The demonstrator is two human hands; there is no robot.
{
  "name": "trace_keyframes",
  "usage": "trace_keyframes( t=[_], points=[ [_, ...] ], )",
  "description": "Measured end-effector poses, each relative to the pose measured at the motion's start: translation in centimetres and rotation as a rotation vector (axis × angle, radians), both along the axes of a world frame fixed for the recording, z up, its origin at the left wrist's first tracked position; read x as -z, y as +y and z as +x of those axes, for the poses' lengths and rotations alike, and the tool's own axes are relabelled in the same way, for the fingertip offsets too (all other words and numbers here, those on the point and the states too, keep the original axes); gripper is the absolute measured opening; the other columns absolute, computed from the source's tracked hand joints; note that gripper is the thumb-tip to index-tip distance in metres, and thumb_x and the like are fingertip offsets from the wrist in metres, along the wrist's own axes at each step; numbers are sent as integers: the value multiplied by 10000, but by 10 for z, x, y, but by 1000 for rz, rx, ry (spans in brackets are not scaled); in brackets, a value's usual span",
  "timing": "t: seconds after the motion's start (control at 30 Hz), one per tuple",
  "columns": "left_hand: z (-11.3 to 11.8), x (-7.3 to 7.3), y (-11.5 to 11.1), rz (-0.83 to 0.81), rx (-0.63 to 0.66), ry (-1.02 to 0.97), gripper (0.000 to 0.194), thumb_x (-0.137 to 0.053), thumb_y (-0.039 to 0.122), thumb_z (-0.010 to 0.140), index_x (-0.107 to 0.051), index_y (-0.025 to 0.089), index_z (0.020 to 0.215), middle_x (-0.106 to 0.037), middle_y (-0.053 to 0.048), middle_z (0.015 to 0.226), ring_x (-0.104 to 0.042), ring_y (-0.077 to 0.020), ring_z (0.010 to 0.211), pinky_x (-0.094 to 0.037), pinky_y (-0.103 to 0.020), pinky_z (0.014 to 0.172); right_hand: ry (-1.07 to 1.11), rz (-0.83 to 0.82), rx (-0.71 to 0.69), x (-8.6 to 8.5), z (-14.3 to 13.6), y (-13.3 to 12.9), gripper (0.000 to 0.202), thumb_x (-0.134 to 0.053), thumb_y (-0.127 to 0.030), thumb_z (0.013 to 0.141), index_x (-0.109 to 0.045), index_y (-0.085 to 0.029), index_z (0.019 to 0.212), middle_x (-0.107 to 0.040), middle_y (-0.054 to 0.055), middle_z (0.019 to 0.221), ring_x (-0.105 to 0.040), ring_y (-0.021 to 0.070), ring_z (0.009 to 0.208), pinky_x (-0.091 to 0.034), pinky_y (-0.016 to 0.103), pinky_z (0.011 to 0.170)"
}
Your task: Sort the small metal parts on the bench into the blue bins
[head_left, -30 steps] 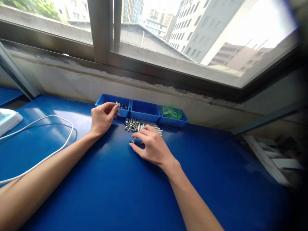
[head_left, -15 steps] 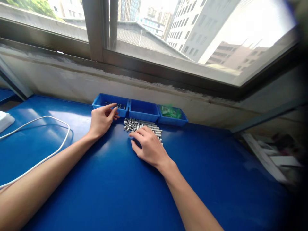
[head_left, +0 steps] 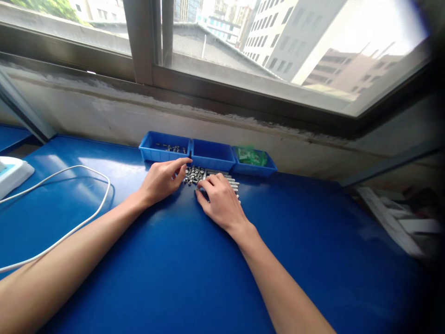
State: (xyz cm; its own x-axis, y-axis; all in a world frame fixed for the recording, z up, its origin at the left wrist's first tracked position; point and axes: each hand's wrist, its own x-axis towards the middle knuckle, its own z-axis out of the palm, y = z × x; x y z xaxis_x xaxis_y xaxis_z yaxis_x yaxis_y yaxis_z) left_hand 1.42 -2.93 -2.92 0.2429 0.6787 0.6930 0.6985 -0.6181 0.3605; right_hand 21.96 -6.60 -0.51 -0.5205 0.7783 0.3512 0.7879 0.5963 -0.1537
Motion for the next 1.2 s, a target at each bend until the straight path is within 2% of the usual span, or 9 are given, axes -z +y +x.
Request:
trace_keyframes(
  t=[0.17,0.37,0.73,0.87,0.97,1.03,1.2],
  points=[
    [0,-2,-1,44,-30,16,284,-521,218,962,-709,168,1169,-776,-25,848,-665,-114,583,-500,-215,651,-3,-32,-28,2,1,2,108,-589,-184,971,-695,-168,970,-705,102,980,-570,255,958,-502,385,883],
    [1,-2,-4,76,-37,65,319,-513,207,947,-693,171,1207,-769,-24,817,-656,-110,567,-490,-206,611,56,-13,-29,5,2,3,175,-510,-159,1002,-685,-164,986,-723,107,971,-583,256,950,-505,389,875],
    [1,-2,-4,76,-44,82,335,-505,206,943,-674,180,1230,-764,-18,809,-658,-110,569,-502,-206,620,-7,-40,-49,0,-1,1,143,-552,-145,955,-694,-152,956,-710,121,983,-581,261,962,-498,393,902],
    [1,-2,-4,93,-33,87,335,-513,182,935,-674,174,1228,-769,-19,821,-662,-113,572,-494,-209,614,37,-2,-76,3,2,1,203,-552,-133,945,-682,-151,1100,-727,109,1025,-626,262,1009,-505,384,928],
    [2,-2,-4,83,-28,87,335,-516,183,933,-675,179,1229,-773,-19,835,-663,-112,572,-495,-206,617,122,37,-87,5,4,1,260,-533,-139,954,-665,-167,1176,-724,103,1098,-669,249,1012,-522,367,923],
    [2,-2,-4,73,-26,85,337,-516,187,935,-675,182,1233,-776,-20,846,-664,-111,574,-498,-204,623,234,34,-84,5,3,2,257,-522,-133,954,-676,-185,1152,-721,95,1131,-689,232,1016,-536,351,925],
    [1,-1,-5,59,-10,85,336,-507,208,944,-678,194,1233,-782,-23,890,-685,-116,620,-521,-204,666,726,-126,38,6,-1,5,152,-639,-181,877,-701,-214,1012,-765,36,994,-736,189,849,-600,328,850]
  ],
)
